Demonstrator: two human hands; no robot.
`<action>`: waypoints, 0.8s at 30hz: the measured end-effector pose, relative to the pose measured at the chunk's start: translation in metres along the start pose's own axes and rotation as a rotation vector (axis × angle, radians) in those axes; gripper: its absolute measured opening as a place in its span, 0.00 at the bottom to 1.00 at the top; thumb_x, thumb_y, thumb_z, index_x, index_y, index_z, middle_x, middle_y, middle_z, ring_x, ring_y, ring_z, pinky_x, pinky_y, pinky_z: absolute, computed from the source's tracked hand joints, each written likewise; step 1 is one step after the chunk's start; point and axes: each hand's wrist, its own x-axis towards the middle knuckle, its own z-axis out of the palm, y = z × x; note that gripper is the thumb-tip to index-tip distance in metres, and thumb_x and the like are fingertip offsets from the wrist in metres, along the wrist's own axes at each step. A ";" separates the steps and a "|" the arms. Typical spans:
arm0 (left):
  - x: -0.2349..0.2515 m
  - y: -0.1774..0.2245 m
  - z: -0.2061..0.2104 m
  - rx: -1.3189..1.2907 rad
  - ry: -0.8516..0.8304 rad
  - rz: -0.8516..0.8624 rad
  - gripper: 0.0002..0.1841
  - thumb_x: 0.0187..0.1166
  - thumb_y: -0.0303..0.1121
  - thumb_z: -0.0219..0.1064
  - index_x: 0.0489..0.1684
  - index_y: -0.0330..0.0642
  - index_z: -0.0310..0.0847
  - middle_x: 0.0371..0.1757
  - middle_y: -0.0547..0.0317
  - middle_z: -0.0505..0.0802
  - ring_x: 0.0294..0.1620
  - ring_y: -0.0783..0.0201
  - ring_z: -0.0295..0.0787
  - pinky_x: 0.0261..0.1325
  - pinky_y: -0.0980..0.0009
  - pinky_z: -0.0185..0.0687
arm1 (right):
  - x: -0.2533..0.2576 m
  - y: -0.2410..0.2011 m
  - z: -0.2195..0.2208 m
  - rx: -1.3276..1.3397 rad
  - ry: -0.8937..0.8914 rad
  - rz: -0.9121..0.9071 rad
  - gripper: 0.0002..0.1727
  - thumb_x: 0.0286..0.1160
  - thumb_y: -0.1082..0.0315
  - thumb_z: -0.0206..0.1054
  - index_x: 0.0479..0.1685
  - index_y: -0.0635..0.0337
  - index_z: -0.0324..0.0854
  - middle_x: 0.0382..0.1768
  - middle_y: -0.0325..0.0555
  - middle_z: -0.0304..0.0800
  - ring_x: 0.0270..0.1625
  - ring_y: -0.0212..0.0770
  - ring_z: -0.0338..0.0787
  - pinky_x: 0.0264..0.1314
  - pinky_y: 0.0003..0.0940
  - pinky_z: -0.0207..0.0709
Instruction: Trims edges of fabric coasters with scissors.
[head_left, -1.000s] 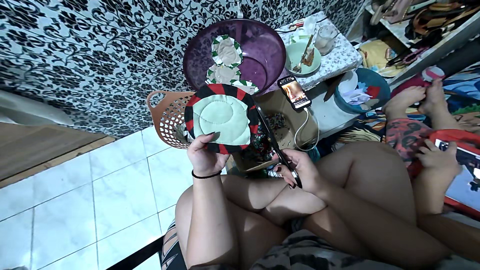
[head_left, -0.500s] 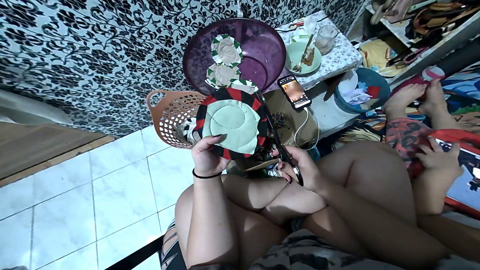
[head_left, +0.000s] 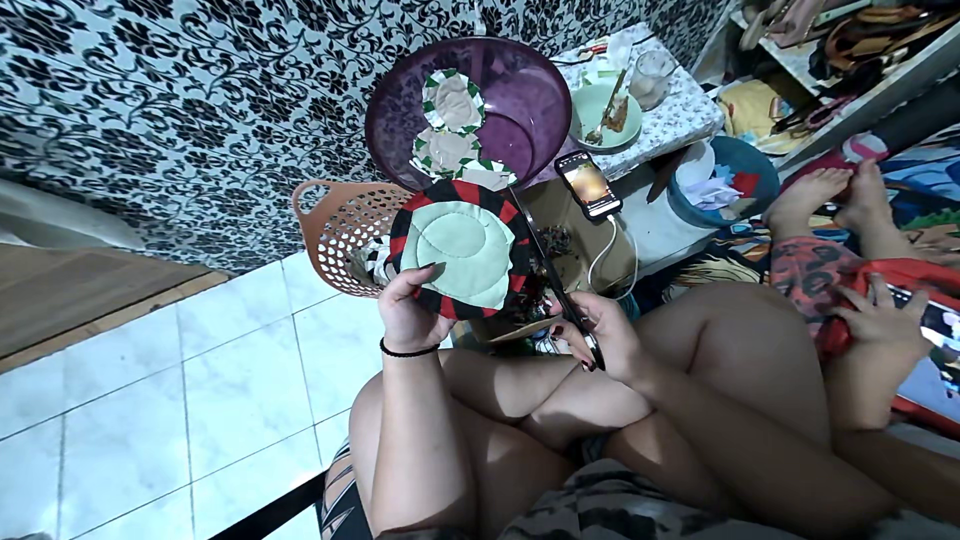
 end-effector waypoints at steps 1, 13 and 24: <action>0.000 0.000 0.001 0.008 0.013 0.002 0.21 0.79 0.33 0.43 0.39 0.55 0.88 0.39 0.62 0.97 0.38 0.68 0.96 0.39 0.66 0.93 | 0.000 0.000 0.000 0.002 0.005 0.007 0.16 0.77 0.60 0.73 0.52 0.64 0.82 0.27 0.33 0.83 0.17 0.20 0.75 0.20 0.17 0.73; -0.006 0.065 -0.051 0.064 0.284 0.440 0.16 0.85 0.31 0.42 0.57 0.49 0.78 0.51 0.58 0.93 0.53 0.63 0.92 0.56 0.60 0.91 | -0.004 -0.004 0.001 0.131 -0.017 0.165 0.11 0.82 0.67 0.67 0.53 0.66 0.78 0.21 0.36 0.83 0.15 0.29 0.82 0.19 0.23 0.82; 0.077 0.073 -0.138 0.407 0.971 0.405 0.28 0.78 0.23 0.58 0.80 0.37 0.56 0.63 0.46 0.81 0.59 0.55 0.84 0.59 0.53 0.85 | -0.005 -0.009 0.006 0.065 -0.159 0.395 0.19 0.80 0.66 0.71 0.62 0.64 0.71 0.24 0.39 0.84 0.20 0.31 0.86 0.27 0.26 0.85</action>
